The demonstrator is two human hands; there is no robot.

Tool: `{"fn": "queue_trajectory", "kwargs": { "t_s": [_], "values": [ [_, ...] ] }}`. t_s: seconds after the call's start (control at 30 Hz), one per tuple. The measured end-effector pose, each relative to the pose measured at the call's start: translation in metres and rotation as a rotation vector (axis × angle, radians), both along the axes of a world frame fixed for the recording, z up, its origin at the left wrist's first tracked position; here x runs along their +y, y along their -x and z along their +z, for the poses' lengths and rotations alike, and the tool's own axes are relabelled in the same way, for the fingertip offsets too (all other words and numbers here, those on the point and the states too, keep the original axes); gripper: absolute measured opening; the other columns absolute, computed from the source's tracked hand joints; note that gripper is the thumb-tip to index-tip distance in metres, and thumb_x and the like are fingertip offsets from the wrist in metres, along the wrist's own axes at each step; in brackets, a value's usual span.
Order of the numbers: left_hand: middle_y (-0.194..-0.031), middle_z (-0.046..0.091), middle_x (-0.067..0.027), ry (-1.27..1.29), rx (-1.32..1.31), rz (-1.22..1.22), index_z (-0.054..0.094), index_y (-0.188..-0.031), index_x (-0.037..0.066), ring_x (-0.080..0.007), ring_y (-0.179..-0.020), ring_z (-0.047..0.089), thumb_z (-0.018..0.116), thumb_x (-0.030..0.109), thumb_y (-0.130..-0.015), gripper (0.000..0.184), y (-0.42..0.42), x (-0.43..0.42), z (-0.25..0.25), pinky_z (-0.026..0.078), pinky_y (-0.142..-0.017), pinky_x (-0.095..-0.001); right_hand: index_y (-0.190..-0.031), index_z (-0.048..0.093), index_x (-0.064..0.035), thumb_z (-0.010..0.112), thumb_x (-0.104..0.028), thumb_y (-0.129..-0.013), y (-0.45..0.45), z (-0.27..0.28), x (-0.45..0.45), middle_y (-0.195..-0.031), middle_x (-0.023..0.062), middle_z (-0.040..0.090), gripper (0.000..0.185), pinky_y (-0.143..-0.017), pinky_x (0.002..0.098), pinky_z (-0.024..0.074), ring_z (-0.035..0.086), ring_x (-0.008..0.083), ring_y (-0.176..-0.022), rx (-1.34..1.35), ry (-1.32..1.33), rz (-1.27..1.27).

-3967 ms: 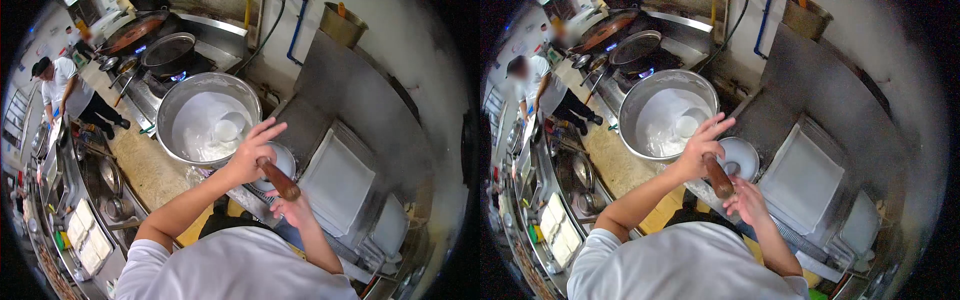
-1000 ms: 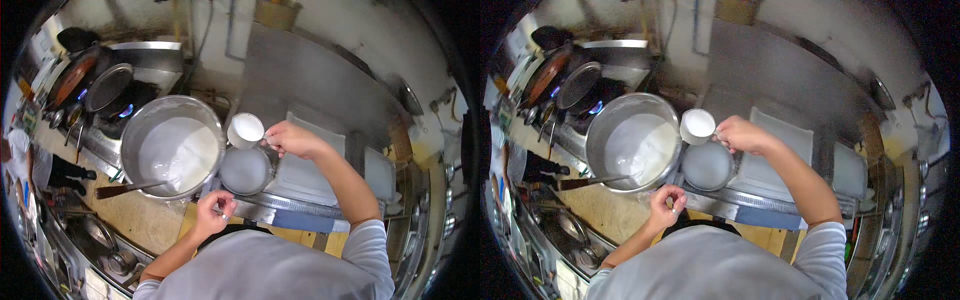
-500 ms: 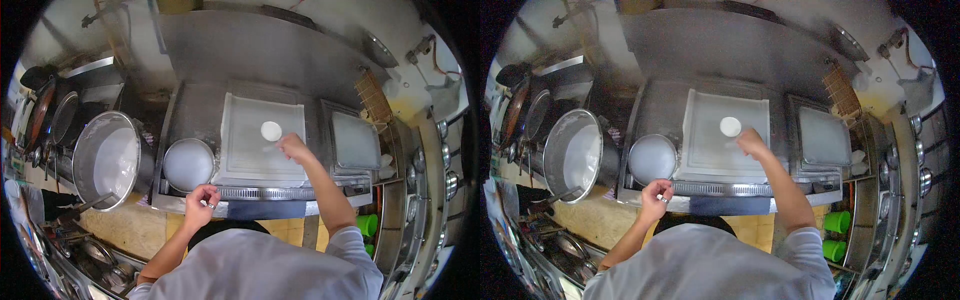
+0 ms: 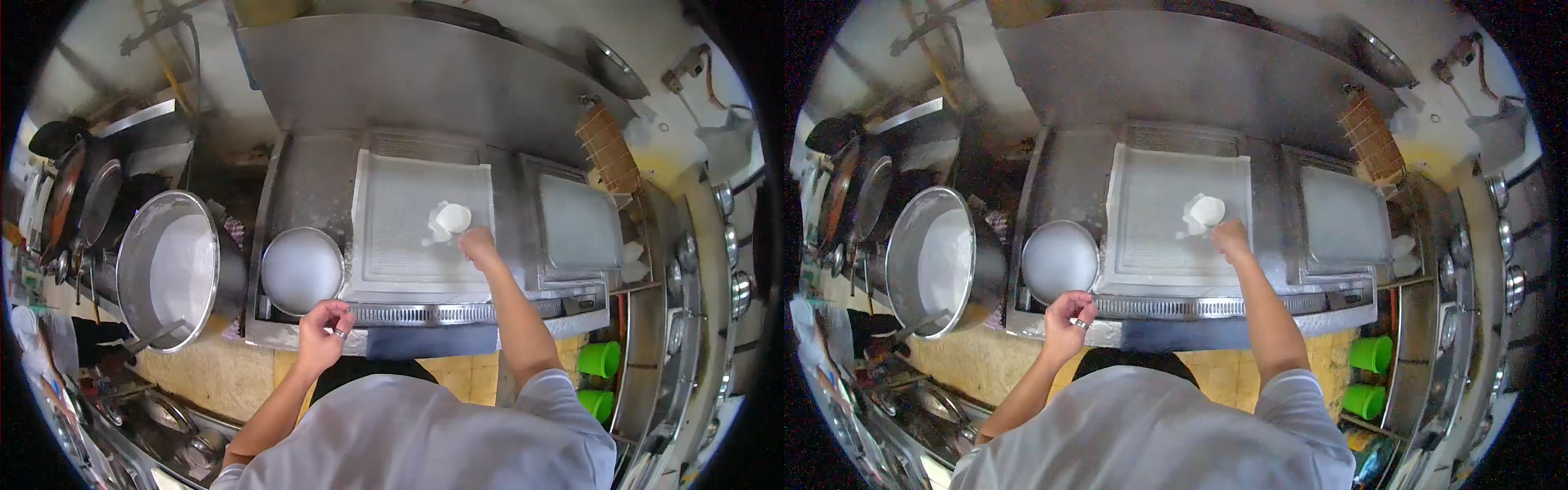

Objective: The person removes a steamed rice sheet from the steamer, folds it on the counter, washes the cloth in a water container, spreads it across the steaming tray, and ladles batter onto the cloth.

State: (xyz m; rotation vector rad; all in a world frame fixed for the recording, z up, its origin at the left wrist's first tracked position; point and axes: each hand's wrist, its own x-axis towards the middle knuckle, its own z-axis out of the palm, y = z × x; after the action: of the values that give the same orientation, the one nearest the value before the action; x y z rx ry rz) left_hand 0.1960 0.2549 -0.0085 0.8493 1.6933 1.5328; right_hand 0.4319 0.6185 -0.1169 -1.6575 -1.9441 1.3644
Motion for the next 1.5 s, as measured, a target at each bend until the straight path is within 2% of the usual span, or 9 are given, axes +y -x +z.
{"fn": "queue_trajectory", "kwargs": {
  "t_s": [0.43,0.53,0.7,0.97,1.17,1.2,1.3,1.33,1.5],
  "values": [
    [-0.082,0.063,0.0003,0.010,-0.003,-0.115,0.064,-0.107,0.000,-0.0074,-0.075,0.058,0.068,0.006,-0.095,0.014,0.046,-0.014,-0.012,0.050,-0.069,-0.0244,-0.078,0.061,-0.0016,0.066,-0.001,-0.081,-0.036,-0.045,-0.034,-0.065,0.0074,0.059,0.006,-0.041,0.0313,0.0358,0.053,0.0151,-0.051,0.014,-0.171,0.069],
    [-0.082,0.062,0.0006,0.002,-0.039,-0.124,0.064,-0.106,0.000,-0.0073,-0.074,0.058,0.069,0.005,-0.094,0.014,0.055,-0.016,-0.018,0.050,-0.069,-0.0243,-0.086,0.063,0.0027,0.065,-0.002,-0.082,-0.046,-0.061,-0.027,-0.075,0.0127,0.064,0.006,-0.052,0.0372,0.0457,0.062,0.0221,-0.064,-0.216,-0.281,0.081],
    [-0.079,0.062,0.0020,-0.028,-0.034,-0.100,0.065,-0.106,0.001,-0.0051,-0.070,0.055,0.070,0.004,-0.093,0.014,0.059,-0.013,-0.029,0.048,-0.064,-0.0228,-0.102,0.066,0.0087,0.059,-0.004,-0.082,0.008,0.028,-0.060,-0.095,0.0245,0.070,0.025,-0.082,0.0441,0.0536,0.069,0.0380,-0.095,-0.337,-0.290,-0.253],
    [-0.079,0.061,0.0021,-0.026,-0.003,-0.130,0.066,-0.106,0.002,-0.0033,-0.066,0.052,0.071,0.004,-0.091,0.016,0.040,0.011,-0.039,0.044,-0.060,-0.0217,-0.110,0.064,0.0104,0.057,-0.003,-0.076,0.022,0.023,0.004,-0.103,0.0311,0.065,0.037,-0.085,0.0484,0.0521,0.063,0.0462,-0.099,-0.556,-0.618,0.162],
    [-0.095,0.071,-0.0120,0.035,0.330,-0.209,0.066,-0.106,0.002,-0.0247,-0.084,0.070,0.074,0.006,-0.084,0.024,0.005,0.070,-0.046,0.056,-0.076,-0.0379,-0.120,0.059,0.0139,0.053,0.008,-0.073,0.039,0.047,0.006,-0.103,0.0279,0.061,0.048,-0.090,0.0476,0.0472,0.058,0.0437,-0.100,-0.300,-0.877,0.062],
    [-0.115,0.068,-0.0217,0.066,0.454,-0.288,0.063,-0.118,-0.001,-0.0373,-0.111,0.065,0.072,0.015,-0.085,0.037,0.001,0.081,-0.054,0.051,-0.098,-0.0470,-0.122,0.058,0.0134,0.053,0.010,-0.073,0.038,0.046,0.005,-0.104,0.0273,0.060,0.050,-0.090,0.0470,0.0466,0.057,0.0432,-0.100,-0.260,-0.887,0.045],
    [-0.138,0.054,-0.0283,0.150,0.891,-0.378,0.054,-0.131,-0.007,-0.0403,-0.132,0.050,0.067,0.025,-0.089,0.055,-0.023,0.122,-0.086,0.037,-0.113,-0.0510,-0.128,0.057,0.0113,0.051,0.012,-0.075,0.032,0.058,-0.009,-0.106,0.0257,0.059,0.053,-0.092,0.0453,0.0452,0.056,0.0417,-0.100,-0.162,-0.830,-0.010],
    [-0.154,0.033,-0.0329,0.374,0.904,-0.523,0.039,-0.142,-0.014,-0.0448,-0.145,0.031,0.060,0.042,-0.093,0.077,-0.028,0.136,-0.083,0.020,-0.122,-0.0546,-0.129,0.057,0.0105,0.050,0.012,-0.076,0.028,0.062,-0.015,-0.106,0.0252,0.059,0.053,-0.093,0.0447,0.0449,0.056,0.0412,-0.100,-0.132,-0.803,-0.030],
    [-0.160,0.019,-0.0336,0.621,1.070,-0.458,0.030,-0.149,-0.015,-0.0456,-0.150,0.019,0.048,0.061,-0.095,0.094,-0.044,0.205,-0.109,0.008,-0.123,-0.0556,-0.137,0.052,0.0084,0.047,0.012,-0.081,-0.008,0.081,-0.058,-0.105,0.0227,0.058,0.056,-0.092,0.0430,0.0462,0.057,0.0369,-0.102,-0.075,-0.713,-0.029]
  ]
}}
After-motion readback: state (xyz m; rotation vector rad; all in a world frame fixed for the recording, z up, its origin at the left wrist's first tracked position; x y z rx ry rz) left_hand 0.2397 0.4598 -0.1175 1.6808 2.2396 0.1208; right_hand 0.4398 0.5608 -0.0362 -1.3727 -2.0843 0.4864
